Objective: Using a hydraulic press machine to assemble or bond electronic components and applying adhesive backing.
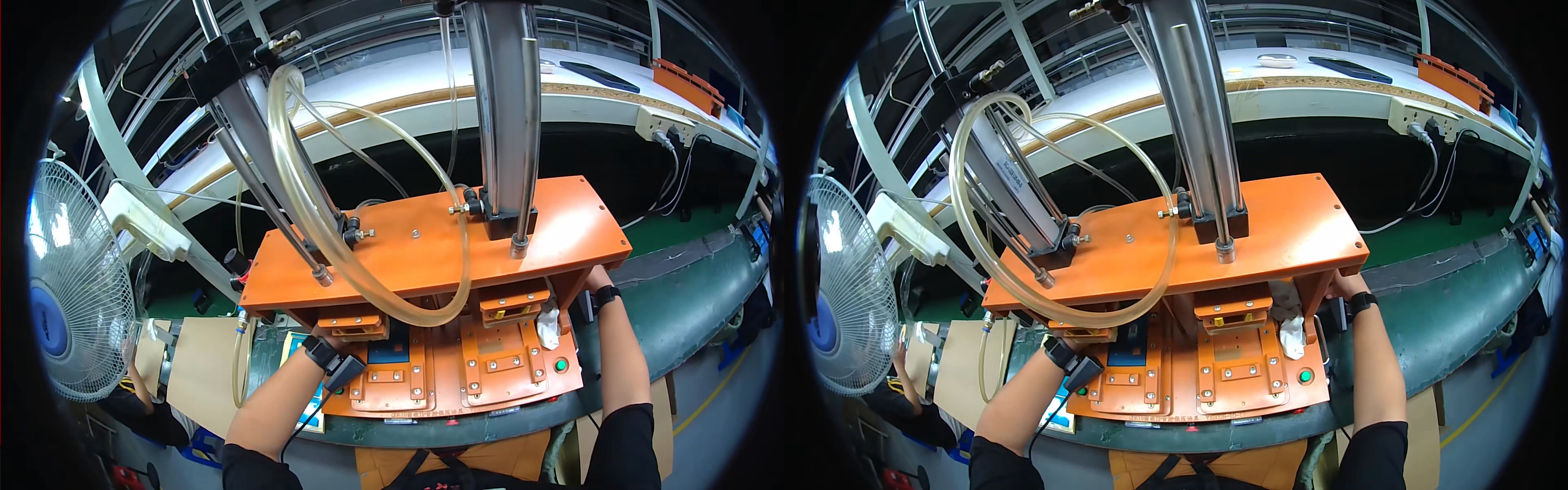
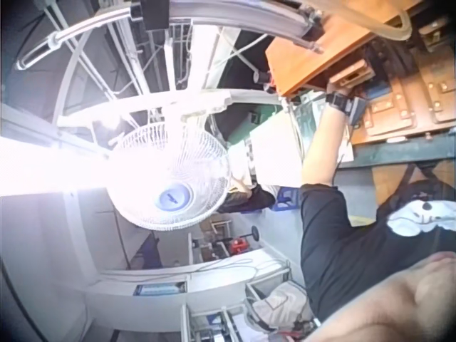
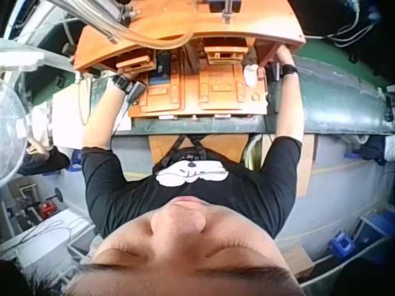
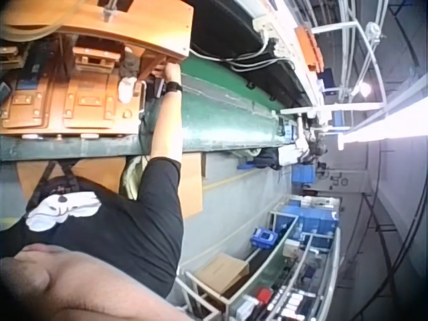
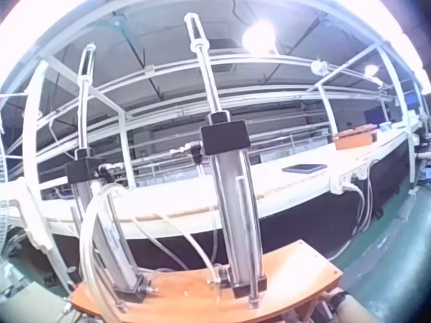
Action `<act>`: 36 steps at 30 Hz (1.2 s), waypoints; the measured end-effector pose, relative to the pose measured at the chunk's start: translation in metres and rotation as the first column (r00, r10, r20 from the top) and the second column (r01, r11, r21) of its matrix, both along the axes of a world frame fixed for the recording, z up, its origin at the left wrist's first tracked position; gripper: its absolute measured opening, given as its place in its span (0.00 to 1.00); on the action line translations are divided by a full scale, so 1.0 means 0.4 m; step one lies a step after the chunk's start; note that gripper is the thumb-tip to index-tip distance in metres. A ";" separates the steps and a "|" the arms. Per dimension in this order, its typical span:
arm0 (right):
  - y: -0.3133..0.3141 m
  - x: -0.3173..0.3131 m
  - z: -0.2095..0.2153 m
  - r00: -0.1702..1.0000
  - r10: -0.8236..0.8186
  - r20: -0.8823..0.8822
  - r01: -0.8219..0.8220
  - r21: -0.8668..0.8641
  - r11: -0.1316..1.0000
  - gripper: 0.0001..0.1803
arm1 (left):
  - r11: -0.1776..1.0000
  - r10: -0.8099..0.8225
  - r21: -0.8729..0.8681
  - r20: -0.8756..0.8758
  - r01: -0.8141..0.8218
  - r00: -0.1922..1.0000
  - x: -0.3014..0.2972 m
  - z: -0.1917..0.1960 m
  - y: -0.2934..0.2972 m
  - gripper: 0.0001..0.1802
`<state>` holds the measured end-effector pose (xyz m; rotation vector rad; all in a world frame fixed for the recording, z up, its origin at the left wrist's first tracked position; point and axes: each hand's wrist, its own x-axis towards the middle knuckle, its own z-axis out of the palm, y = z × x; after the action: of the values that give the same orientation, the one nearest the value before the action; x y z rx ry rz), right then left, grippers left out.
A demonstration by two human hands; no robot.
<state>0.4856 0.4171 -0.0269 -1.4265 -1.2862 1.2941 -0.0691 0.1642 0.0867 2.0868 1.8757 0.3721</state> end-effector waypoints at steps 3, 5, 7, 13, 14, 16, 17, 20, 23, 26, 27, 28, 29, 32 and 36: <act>-0.143 -0.037 0.148 0.992 0.056 0.113 -0.058 0.009 0.998 0.25 | 1.000 -0.027 -0.005 -0.021 0.027 0.999 0.014 0.017 -0.004 0.24; -0.247 -0.034 0.220 0.990 0.032 0.138 -0.030 -0.020 0.999 0.24 | 0.998 -0.055 -0.010 -0.031 0.055 0.998 0.015 0.020 -0.026 0.23; -0.323 0.000 0.218 0.995 0.102 -0.025 -0.101 0.017 0.995 0.20 | 0.996 -0.090 -0.016 -0.038 0.089 0.995 0.025 0.033 -0.028 0.23; -0.551 -0.009 0.198 1.000 0.011 0.018 -0.015 0.240 0.971 0.19 | 0.995 0.096 -0.024 0.376 -0.094 0.921 0.124 0.130 -0.099 0.20; -0.599 -0.021 0.199 0.998 0.005 -0.058 0.010 0.247 0.969 0.20 | 0.996 0.070 0.027 0.407 -0.088 0.911 0.142 0.152 -0.130 0.23; -0.672 -0.042 0.177 0.997 0.028 -0.070 -0.009 0.260 0.966 0.25 | 0.971 -0.001 0.227 0.298 -0.069 0.955 0.166 0.169 -0.196 0.25; -0.705 -0.066 0.172 0.996 0.032 -0.077 -0.008 0.293 0.956 0.26 | 0.928 -0.026 0.372 0.151 -0.033 0.988 0.178 0.176 -0.231 0.24; -0.749 -0.139 0.148 0.979 0.056 -0.195 0.011 0.326 0.945 0.29 | 0.913 0.025 0.384 0.279 -0.136 0.960 0.169 0.143 -0.331 0.24; -0.755 -0.187 0.141 0.948 0.013 -0.318 0.094 0.318 0.943 0.29 | 0.867 0.108 0.430 0.331 -0.252 0.937 0.131 0.053 -0.398 0.23; -0.741 -0.205 0.121 0.906 0.007 -0.423 0.147 0.331 0.932 0.29 | 0.804 0.183 0.454 0.426 -0.384 0.886 0.119 -0.042 -0.423 0.22; -0.738 -0.209 0.117 0.889 0.022 -0.458 0.161 0.356 0.920 0.29 | 0.766 0.219 0.468 0.455 -0.441 0.863 0.118 -0.067 -0.432 0.21; -0.737 -0.213 0.114 0.878 0.031 -0.478 0.169 0.369 0.914 0.29 | 0.749 0.200 0.460 0.528 -0.476 0.825 0.107 -0.112 -0.438 0.22; -0.735 -0.214 0.108 0.881 0.032 -0.472 0.165 0.370 0.914 0.29 | 0.749 0.202 0.456 0.533 -0.480 0.822 0.112 -0.127 -0.432 0.22; -0.734 -0.216 0.106 0.861 0.075 -0.502 0.156 0.403 0.902 0.30 | 0.729 0.035 0.360 0.829 -0.582 0.557 0.148 -0.153 -0.418 0.24; -0.731 -0.225 0.113 0.854 0.047 -0.518 0.187 0.391 0.901 0.31 | 0.772 -0.017 0.164 0.971 -0.614 0.238 0.165 -0.167 -0.410 0.26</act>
<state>0.3958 0.1247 0.0182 -0.7328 -1.0447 1.1439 -0.0032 0.0001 0.0200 1.0008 1.3590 1.9615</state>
